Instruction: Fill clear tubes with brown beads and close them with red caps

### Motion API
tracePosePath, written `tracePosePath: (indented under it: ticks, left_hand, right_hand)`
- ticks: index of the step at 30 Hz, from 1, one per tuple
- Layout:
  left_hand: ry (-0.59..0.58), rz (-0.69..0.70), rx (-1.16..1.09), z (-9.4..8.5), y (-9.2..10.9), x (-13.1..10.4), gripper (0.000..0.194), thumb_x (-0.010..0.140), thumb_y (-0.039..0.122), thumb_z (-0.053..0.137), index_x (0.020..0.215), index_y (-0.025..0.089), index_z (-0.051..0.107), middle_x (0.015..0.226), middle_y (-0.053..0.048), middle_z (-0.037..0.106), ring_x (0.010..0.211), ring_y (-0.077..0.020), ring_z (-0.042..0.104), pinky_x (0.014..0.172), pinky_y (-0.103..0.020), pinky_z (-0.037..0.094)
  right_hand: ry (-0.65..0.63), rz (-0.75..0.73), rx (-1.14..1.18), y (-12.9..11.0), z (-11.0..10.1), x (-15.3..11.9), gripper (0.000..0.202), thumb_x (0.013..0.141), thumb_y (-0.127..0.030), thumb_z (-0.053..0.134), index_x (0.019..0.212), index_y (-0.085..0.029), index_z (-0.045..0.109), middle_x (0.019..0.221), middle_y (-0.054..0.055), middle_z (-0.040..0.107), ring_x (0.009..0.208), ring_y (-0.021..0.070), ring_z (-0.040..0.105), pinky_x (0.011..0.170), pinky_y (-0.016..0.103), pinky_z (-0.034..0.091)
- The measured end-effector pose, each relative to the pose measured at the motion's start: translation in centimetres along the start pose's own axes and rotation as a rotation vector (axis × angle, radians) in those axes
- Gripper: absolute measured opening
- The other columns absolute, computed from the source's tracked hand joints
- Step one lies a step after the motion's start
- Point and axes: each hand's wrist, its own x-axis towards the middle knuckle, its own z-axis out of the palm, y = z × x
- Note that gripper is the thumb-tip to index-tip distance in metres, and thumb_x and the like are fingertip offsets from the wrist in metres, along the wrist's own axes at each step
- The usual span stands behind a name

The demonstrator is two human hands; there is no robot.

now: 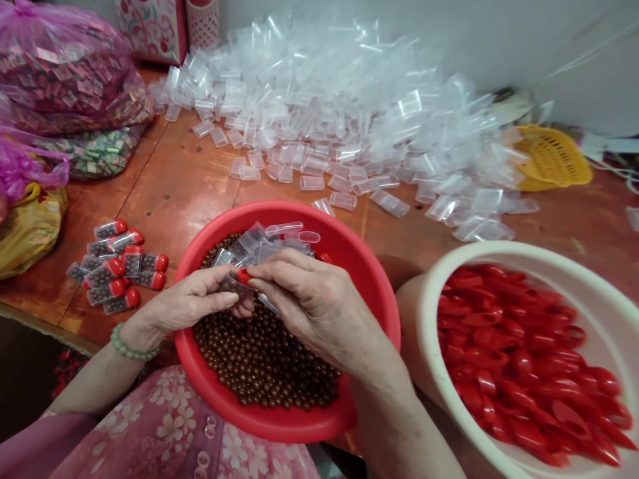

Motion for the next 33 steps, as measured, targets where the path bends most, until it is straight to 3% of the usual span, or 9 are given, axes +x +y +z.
tracePosePath:
  ticks: [5,10,14,21,24,27,30,33]
  left_hand:
    - [-0.005,-0.003,-0.067,0.0,-0.3,0.1,0.033,0.085,0.038,0.065,0.105,0.014,0.057,0.090,-0.005,0.064,0.085,-0.0133,0.062,0.080,-0.028,0.047]
    - [-0.007,-0.015,-0.052,-0.1,0.0,0.1,0.035,0.084,0.041,0.067,0.105,0.014,0.058,0.091,-0.006,0.064,0.085,-0.0136,0.062,0.081,-0.028,0.047]
    - [0.002,-0.012,-0.044,0.0,0.1,0.1,0.032,0.082,0.039,0.069,0.099,0.014,0.059,0.088,-0.005,0.065,0.083,-0.0134,0.062,0.080,-0.029,0.047]
    - [0.044,0.001,-0.093,0.2,-0.1,0.1,0.029,0.083,0.033,0.068,0.103,0.015,0.059,0.089,-0.004,0.064,0.084,-0.0134,0.061,0.082,-0.030,0.046]
    - [0.035,-0.034,-0.127,0.2,0.1,0.1,0.031,0.079,0.026,0.071,0.106,0.015,0.059,0.091,-0.004,0.065,0.085,-0.0133,0.062,0.083,-0.030,0.046]
    - [0.032,-0.049,-0.181,0.2,0.1,0.1,0.034,0.075,0.018,0.073,0.107,0.015,0.060,0.090,-0.004,0.066,0.085,-0.0128,0.063,0.083,-0.029,0.047]
    - [0.019,-0.019,-0.245,0.0,-0.1,0.2,0.033,0.073,0.015,0.072,0.104,0.014,0.061,0.088,-0.004,0.067,0.083,-0.0127,0.064,0.079,-0.027,0.048]
    - [0.000,-0.016,-0.324,-0.3,-0.2,0.1,0.032,0.073,0.014,0.072,0.104,0.013,0.062,0.089,-0.006,0.069,0.082,-0.0135,0.066,0.079,-0.027,0.050]
  right_hand:
    - [-0.002,-0.040,-0.077,0.0,-2.0,-0.7,0.016,0.087,-0.015,0.062,0.097,-0.024,0.071,0.082,0.002,0.071,0.069,0.0125,0.066,0.062,0.021,0.053]
    - [0.076,-0.008,-0.068,-0.1,-0.9,-0.3,0.016,0.086,-0.014,0.063,0.097,-0.022,0.071,0.084,0.003,0.071,0.074,0.0128,0.067,0.066,0.022,0.054]
    - [-0.007,0.004,-0.058,-0.2,-0.4,0.0,0.015,0.088,-0.016,0.061,0.098,-0.021,0.071,0.083,0.003,0.070,0.072,0.0133,0.066,0.065,0.023,0.054]
    - [-0.050,-0.020,-0.079,-0.3,-3.0,-0.6,0.013,0.087,-0.018,0.062,0.094,-0.023,0.072,0.081,0.001,0.072,0.068,0.0126,0.068,0.060,0.021,0.053]
    - [0.127,0.083,-0.005,-0.3,-1.8,-0.3,0.014,0.085,-0.017,0.064,0.093,-0.025,0.073,0.082,-0.001,0.073,0.073,0.0133,0.069,0.067,0.023,0.055]
    - [0.318,0.193,0.127,-0.2,0.6,0.2,0.018,0.085,-0.017,0.065,0.098,-0.027,0.073,0.093,-0.001,0.075,0.084,0.0153,0.070,0.078,0.028,0.057]
    - [0.327,0.218,0.235,-0.2,2.7,0.5,0.018,0.085,-0.018,0.065,0.099,-0.026,0.073,0.095,0.001,0.075,0.086,0.0158,0.070,0.080,0.031,0.057]
    - [0.303,0.213,0.265,-0.2,3.5,0.6,0.014,0.085,-0.018,0.065,0.093,-0.025,0.074,0.085,0.001,0.074,0.077,0.0154,0.069,0.072,0.030,0.057]
